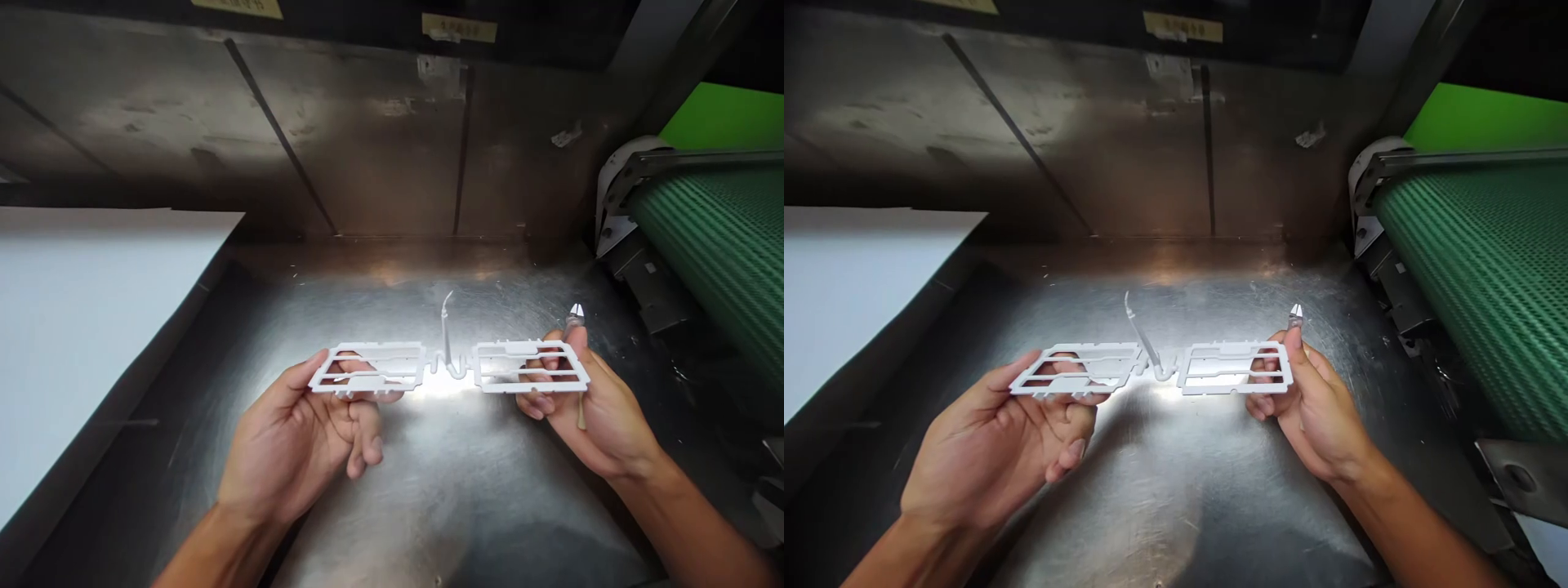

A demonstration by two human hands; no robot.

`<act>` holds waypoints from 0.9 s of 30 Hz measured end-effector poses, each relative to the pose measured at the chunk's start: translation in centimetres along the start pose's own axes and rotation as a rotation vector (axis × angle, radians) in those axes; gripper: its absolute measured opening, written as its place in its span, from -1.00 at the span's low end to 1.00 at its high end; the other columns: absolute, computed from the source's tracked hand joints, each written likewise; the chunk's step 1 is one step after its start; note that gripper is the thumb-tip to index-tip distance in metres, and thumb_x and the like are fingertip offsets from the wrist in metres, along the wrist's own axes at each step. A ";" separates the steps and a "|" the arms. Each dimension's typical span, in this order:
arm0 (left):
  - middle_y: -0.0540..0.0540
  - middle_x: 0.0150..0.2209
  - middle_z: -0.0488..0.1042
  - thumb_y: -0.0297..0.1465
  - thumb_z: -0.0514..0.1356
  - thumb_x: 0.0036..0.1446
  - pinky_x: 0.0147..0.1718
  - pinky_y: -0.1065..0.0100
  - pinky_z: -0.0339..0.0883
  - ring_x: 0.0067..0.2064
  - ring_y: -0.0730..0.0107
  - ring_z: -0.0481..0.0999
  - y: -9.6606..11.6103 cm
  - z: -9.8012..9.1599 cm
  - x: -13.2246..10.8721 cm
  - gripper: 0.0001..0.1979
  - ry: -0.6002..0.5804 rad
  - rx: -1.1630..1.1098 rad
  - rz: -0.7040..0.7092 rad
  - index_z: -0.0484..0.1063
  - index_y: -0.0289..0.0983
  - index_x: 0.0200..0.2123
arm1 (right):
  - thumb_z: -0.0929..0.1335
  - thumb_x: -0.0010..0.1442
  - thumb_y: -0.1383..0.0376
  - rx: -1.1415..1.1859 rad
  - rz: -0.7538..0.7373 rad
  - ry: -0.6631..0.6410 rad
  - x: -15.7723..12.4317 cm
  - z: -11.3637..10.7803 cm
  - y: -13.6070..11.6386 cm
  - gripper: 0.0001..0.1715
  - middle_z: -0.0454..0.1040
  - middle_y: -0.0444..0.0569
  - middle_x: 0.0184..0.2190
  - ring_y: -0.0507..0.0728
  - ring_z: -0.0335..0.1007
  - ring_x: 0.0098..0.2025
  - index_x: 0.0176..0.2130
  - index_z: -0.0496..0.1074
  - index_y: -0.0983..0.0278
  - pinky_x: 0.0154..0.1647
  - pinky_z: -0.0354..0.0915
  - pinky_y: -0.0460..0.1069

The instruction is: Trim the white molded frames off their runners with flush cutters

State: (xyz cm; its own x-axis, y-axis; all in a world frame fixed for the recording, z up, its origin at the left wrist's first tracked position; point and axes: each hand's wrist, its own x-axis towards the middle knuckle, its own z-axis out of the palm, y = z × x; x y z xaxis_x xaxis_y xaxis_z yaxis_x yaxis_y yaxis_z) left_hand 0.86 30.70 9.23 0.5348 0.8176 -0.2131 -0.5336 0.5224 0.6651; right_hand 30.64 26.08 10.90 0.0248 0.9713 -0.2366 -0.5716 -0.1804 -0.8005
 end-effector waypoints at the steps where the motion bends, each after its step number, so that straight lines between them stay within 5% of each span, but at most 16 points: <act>1: -0.22 -0.24 0.71 -0.18 0.45 0.36 -0.57 0.40 0.56 -0.48 0.14 0.68 0.0 0.1 0.1 -0.76 0.014 0.013 0.004 0.77 -0.25 -0.16 | 0.72 0.13 -0.09 -0.007 -0.003 0.001 0.0 0.0 0.1 -0.32 0.27 -0.18 -0.46 0.00 0.23 -0.51 -0.37 0.40 0.28 -0.45 0.35 -0.07; 8: -0.17 -0.21 0.69 0.00 0.63 0.06 -0.70 0.43 0.44 -0.50 0.25 0.60 0.0 0.7 0.9 -0.51 0.243 0.112 0.134 0.74 -0.29 -0.19 | 0.61 0.34 -0.13 -0.242 -0.196 0.065 0.3 -1.0 0.6 -0.40 0.30 -0.13 -0.44 0.00 0.24 -0.44 -0.33 0.45 0.27 -0.41 0.32 -0.11; 11: -0.12 -0.19 0.66 0.03 0.62 0.08 -0.69 0.48 0.43 -0.49 0.33 0.57 -0.1 0.5 1.1 -0.49 0.303 0.116 0.167 0.70 -0.27 -0.18 | 0.61 0.35 -0.12 -0.354 -0.322 0.087 0.3 -1.2 0.5 -0.43 0.33 -0.13 -0.44 0.02 0.25 -0.44 -0.33 0.48 0.25 -0.42 0.30 -0.09; 20: -0.08 -0.25 0.59 0.05 0.52 0.26 -0.72 0.54 0.39 -0.50 0.43 0.51 -0.6 0.2 1.2 -0.54 0.283 0.105 0.237 0.69 -0.26 -0.15 | 0.55 0.48 0.06 -0.678 -0.699 0.135 -0.8 -2.0 0.5 -0.72 0.49 -0.04 -0.34 0.18 0.35 -0.30 -0.25 0.62 0.13 -0.23 0.25 0.09; 27: -0.05 -0.26 0.57 0.04 0.61 0.12 -0.74 0.55 0.32 -0.51 0.44 0.49 -0.5 0.4 1.2 -0.44 0.291 0.074 0.241 0.64 -0.31 -0.14 | 0.58 0.43 0.12 -0.671 -0.708 0.132 -1.1 -1.9 0.7 -0.80 0.49 -0.04 -0.35 0.20 0.42 -0.23 -0.24 0.66 0.11 -0.10 0.32 0.12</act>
State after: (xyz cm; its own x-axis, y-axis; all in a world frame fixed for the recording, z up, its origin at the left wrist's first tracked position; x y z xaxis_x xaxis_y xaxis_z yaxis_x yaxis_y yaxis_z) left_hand 2.10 31.32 8.94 0.1861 0.9549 -0.2316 -0.5672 0.2968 0.7682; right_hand 31.75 24.57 9.58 0.2968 0.8709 0.3916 0.1943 0.3464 -0.9177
